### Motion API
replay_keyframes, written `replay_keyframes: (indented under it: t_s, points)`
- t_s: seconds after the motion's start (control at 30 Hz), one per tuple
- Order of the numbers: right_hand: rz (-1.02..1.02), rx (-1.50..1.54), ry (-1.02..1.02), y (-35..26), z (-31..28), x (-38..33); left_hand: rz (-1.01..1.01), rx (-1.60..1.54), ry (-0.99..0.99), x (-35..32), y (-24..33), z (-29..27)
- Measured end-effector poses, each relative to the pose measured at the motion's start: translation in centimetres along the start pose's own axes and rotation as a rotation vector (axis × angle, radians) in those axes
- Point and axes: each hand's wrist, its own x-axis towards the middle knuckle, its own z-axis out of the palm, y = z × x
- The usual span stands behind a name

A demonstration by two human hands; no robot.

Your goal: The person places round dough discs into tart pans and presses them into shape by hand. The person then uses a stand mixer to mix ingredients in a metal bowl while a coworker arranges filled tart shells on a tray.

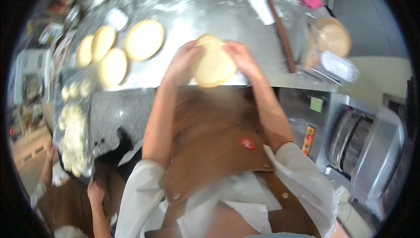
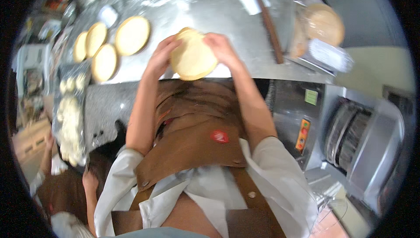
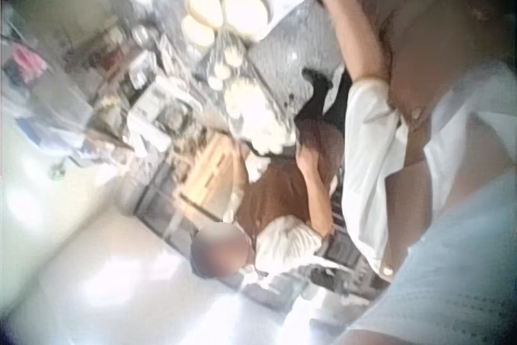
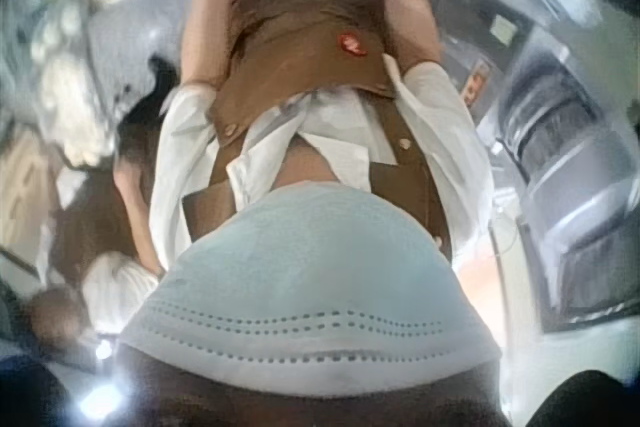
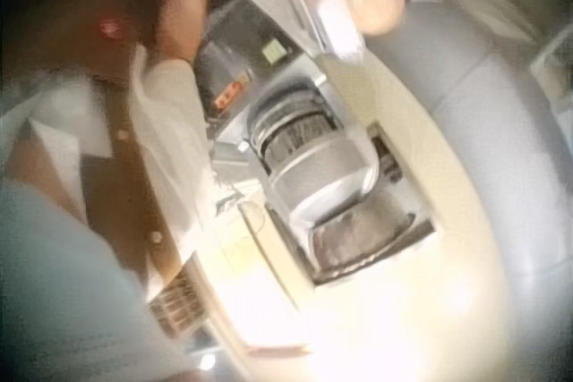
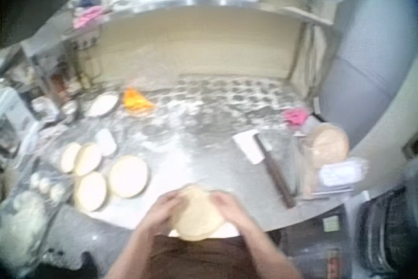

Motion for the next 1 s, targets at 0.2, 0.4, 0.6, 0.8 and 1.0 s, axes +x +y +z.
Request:
replay_keyframes:
  t_s: [0.2, 0.4, 0.6, 0.8, 1.0]
  points:
    - [-0.064, 0.102, -0.170, -3.5, -0.2, -0.6, 0.105, -0.005, 0.166, 2.7, -3.0, -0.4]
    - [-0.070, -0.048, 0.069, -0.2, 0.6, 1.3, 0.145, 0.049, -0.026, 2.4, -3.3, -0.8]
    - [-0.009, 0.146, 0.079, -2.7, 1.1, -1.0, 0.130, -0.159, 0.164, 1.3, -2.7, 0.0]
    - [0.046, 0.047, 0.024, -0.1, 0.1, -0.2, 0.010, -0.326, 0.050, 0.6, -1.7, 0.0]
    - [0.020, 0.192, 0.039, -2.9, 0.5, -1.8, 0.095, -0.336, 0.143, 1.9, -3.5, -0.5]
